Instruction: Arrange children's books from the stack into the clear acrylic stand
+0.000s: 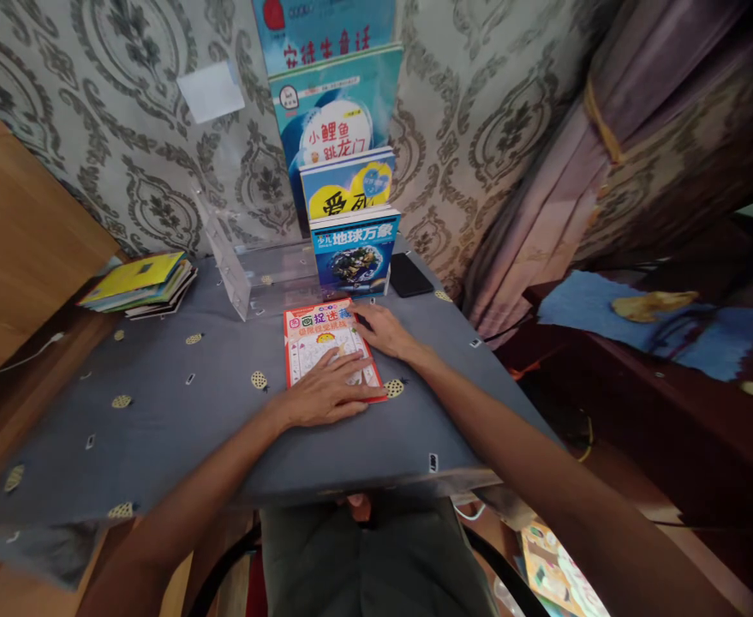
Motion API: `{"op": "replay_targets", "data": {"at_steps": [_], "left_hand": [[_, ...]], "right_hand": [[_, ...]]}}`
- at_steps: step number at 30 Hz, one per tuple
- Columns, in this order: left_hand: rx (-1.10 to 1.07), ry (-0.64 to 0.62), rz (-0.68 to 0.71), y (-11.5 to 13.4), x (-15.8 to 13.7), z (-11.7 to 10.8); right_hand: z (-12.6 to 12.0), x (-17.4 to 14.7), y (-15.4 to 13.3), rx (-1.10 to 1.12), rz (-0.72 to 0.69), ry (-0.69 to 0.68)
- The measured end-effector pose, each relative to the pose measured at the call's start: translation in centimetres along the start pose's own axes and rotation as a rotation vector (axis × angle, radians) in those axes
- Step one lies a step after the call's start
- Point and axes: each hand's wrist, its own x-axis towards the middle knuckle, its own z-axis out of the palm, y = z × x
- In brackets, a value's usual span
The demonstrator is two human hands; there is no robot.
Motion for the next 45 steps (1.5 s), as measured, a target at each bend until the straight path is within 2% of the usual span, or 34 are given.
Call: {"op": "replay_targets", "data": {"at_steps": [19, 24, 30, 33, 36, 40, 42, 45], "left_hand": [[0.013, 0.039, -0.008, 0.3, 0.1, 0.1], [-0.025, 0.021, -0.014, 0.2, 0.1, -0.2], [-0.076, 0.038, -0.015, -0.1, 0.1, 0.3], [-0.223, 0.101, -0.011, -0.6, 0.2, 0.4], [-0.563, 0.244, -0.029, -1.8, 0.3, 0.4], [-1.095, 0.544, -0.241, -3.4, 0.5, 0.9], [-1.283, 0.591, -0.307, -3.7, 0.6, 1.0], [-1.395, 0.629, -0.380, -3.5, 0.7, 0.6]], "right_hand": [[-0.1, 0.6, -0.8, -0.122, 0.040, -0.046], [-0.1, -1.0, -1.2, -0.126, 0.019, -0.071], [-1.0, -4.6, -1.9, -0.064, -0.016, -0.084], [-1.6, -6.8, -2.7, -0.030, -0.017, -0.079], [-2.1, -9.0, -4.0, -0.021, -0.006, -0.106], [-2.4, -11.6, -6.5, -0.090, 0.026, -0.136], [-2.1, -12.6, -8.2, -0.148, 0.050, -0.116], [-0.6, -13.5, -11.7, -0.190, 0.043, -0.099]]}}
